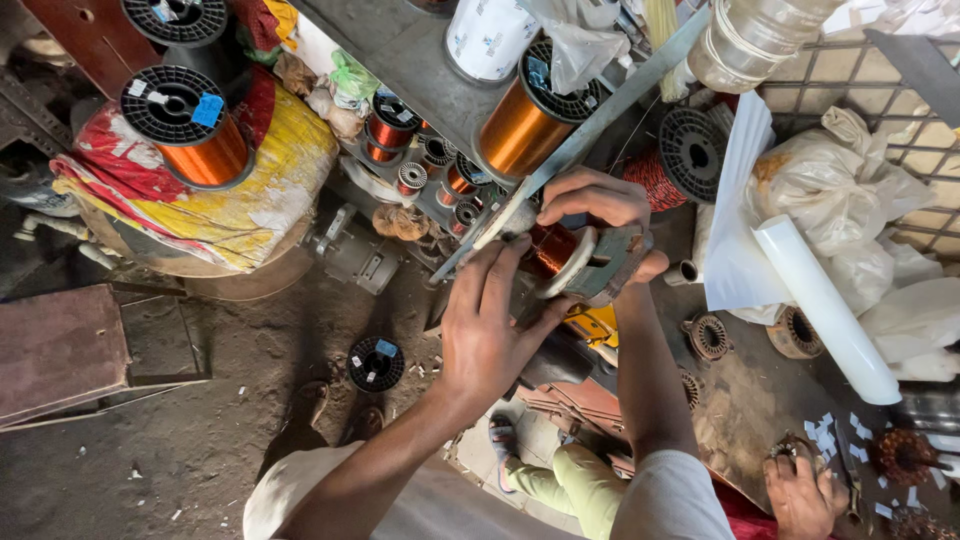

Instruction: The person operates a wire winding machine to wrap copper wire onto a cylindrical core. They guide the wire with their hands, stop the machine to cut the wire with shears, and secure the end. The process is repeated multiple times.

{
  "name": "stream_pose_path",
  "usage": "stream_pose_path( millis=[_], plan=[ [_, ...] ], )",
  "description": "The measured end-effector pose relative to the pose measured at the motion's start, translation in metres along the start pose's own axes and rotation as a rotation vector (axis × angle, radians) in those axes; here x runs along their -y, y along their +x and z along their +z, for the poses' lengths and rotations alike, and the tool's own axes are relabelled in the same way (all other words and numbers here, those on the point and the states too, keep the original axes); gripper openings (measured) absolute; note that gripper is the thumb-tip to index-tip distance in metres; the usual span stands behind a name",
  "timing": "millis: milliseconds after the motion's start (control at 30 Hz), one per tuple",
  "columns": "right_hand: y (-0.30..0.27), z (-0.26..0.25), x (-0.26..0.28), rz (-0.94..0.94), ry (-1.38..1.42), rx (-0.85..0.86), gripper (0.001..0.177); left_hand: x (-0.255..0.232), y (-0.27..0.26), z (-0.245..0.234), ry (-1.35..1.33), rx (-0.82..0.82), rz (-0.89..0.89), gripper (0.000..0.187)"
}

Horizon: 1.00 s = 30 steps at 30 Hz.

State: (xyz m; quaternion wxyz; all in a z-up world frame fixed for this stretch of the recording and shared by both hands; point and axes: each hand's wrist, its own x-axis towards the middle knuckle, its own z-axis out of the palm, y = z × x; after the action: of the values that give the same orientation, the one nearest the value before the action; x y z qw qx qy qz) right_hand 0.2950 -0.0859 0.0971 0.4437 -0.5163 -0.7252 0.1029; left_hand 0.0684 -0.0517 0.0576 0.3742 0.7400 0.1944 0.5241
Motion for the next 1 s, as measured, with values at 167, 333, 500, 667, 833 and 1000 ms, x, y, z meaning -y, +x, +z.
stream_pose_path(
  millis=[167, 333, 500, 667, 833, 1000],
  plan=[
    [0.001, 0.005, 0.002, -0.015, 0.034, -0.005, 0.126, 0.002, -0.001, -0.001, -0.073, 0.017, -0.024, 0.073],
    [-0.001, 0.003, 0.001, -0.001, 0.019, -0.016, 0.126, 0.005, -0.002, 0.000, -0.066, 0.008, -0.007, 0.072],
    [-0.013, -0.004, -0.022, 0.029, 0.090, -0.064, 0.130, 0.012, 0.000, 0.016, -0.043, 0.011, 0.010, 0.078],
    [-0.019, -0.014, -0.048, 0.034, 0.172, -0.059, 0.135, 0.015, 0.002, 0.033, -0.021, -0.077, 0.054, 0.084],
    [-0.005, -0.024, -0.057, -0.024, 0.166, -0.075, 0.126, 0.022, 0.013, 0.048, -0.100, -0.065, 0.036, 0.076],
    [-0.068, -0.005, -0.022, 0.538, -0.048, -0.842, 0.071, 0.109, 0.011, 0.039, -0.170, 0.271, 0.117, 0.062]
  ],
)
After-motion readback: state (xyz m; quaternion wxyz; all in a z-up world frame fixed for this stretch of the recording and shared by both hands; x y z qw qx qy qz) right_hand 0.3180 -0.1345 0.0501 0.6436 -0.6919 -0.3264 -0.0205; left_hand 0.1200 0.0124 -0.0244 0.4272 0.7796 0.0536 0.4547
